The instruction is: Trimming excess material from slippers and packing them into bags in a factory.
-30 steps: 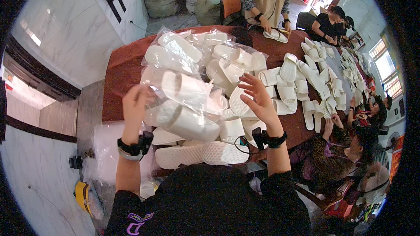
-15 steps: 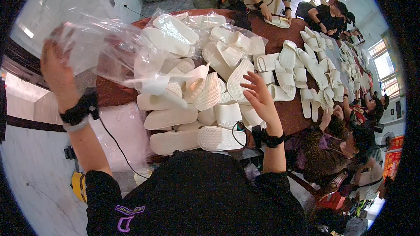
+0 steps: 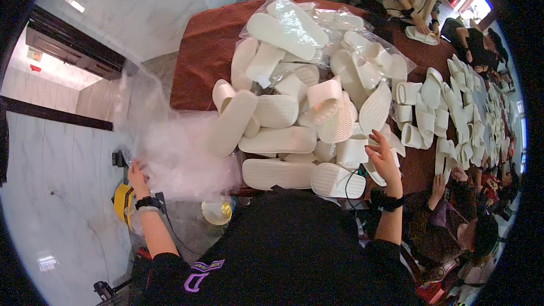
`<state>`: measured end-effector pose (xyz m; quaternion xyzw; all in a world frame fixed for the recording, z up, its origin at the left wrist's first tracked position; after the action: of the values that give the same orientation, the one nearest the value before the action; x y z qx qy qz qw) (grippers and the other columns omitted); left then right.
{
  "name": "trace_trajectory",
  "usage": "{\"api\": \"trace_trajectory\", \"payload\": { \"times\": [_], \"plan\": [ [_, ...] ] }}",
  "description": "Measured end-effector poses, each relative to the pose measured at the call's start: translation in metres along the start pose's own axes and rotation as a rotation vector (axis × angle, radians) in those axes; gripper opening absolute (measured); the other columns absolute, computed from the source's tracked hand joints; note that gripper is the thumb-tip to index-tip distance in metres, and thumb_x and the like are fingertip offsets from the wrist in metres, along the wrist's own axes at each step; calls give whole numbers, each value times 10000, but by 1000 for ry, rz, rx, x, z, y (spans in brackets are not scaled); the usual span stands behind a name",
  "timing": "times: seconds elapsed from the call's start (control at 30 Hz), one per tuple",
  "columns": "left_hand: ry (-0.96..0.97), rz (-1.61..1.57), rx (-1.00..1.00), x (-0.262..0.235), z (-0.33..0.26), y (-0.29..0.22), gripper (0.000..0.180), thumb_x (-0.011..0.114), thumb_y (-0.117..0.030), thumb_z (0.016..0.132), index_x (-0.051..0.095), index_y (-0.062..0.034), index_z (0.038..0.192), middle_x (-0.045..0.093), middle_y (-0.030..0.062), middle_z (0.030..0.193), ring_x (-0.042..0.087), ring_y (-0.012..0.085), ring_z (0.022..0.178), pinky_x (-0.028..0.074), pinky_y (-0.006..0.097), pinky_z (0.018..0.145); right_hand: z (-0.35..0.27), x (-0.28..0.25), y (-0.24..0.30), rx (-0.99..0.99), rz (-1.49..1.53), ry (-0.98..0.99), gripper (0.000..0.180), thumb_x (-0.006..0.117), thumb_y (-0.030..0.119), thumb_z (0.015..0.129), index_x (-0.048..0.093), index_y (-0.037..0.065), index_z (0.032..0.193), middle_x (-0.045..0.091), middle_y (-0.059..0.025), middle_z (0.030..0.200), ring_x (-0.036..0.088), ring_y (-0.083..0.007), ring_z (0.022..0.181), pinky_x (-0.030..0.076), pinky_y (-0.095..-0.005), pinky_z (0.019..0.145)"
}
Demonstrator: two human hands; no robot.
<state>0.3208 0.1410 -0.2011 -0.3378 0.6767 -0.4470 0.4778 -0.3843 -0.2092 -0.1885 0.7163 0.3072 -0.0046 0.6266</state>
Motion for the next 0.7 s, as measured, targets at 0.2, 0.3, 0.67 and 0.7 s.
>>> {"api": "trace_trajectory", "payload": {
  "times": [0.2, 0.3, 0.67, 0.7],
  "plan": [
    [1, 370, -31, -38, 7, 91, 364, 498, -306, 927, 563, 38, 1026, 668, 124, 765, 477, 145, 395, 374, 285, 359, 19, 37, 24, 39, -47, 87, 575, 564, 120, 883, 296, 88, 1391, 432, -167, 1316, 554, -213, 1041, 459, -312, 856],
    [-42, 530, 37, -43, 17, 109, 388, 541, -311, 904, 567, 44, 1060, 662, 148, 828, 567, 215, 550, 472, 346, 524, 21, 55, 34, 37, -81, 119, 588, 568, 123, 881, 283, 72, 1393, 412, -168, 1328, 551, -230, 1058, 464, -329, 865],
    [-149, 1070, 698, 37, -12, 16, 757, 628, -444, 802, 281, -171, 1416, 249, 131, 1464, 251, 337, 1330, 265, 527, 1017, 2, 69, 5, 81, -117, -106, 681, 600, 115, 859, 216, 58, 1419, 352, -217, 1367, 558, -260, 1062, 470, -331, 858],
    [-5, 1016, 805, 63, -23, 11, 805, 622, -501, 786, 253, -199, 1435, 195, 122, 1492, 179, 331, 1368, 202, 588, 1033, 0, 73, -3, 141, -61, -128, 697, 604, 118, 862, 197, 69, 1426, 358, -216, 1367, 556, -250, 1062, 466, -325, 848]
  ]
}}
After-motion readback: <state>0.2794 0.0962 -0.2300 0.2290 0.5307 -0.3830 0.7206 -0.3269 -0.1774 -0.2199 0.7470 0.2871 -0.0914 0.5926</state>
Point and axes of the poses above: each hand's wrist, its own z-axis towards the middle knuckle, its own x-axis out of the palm, y = z × x, the point moved 6 cm from there along z, towards the middle knuckle
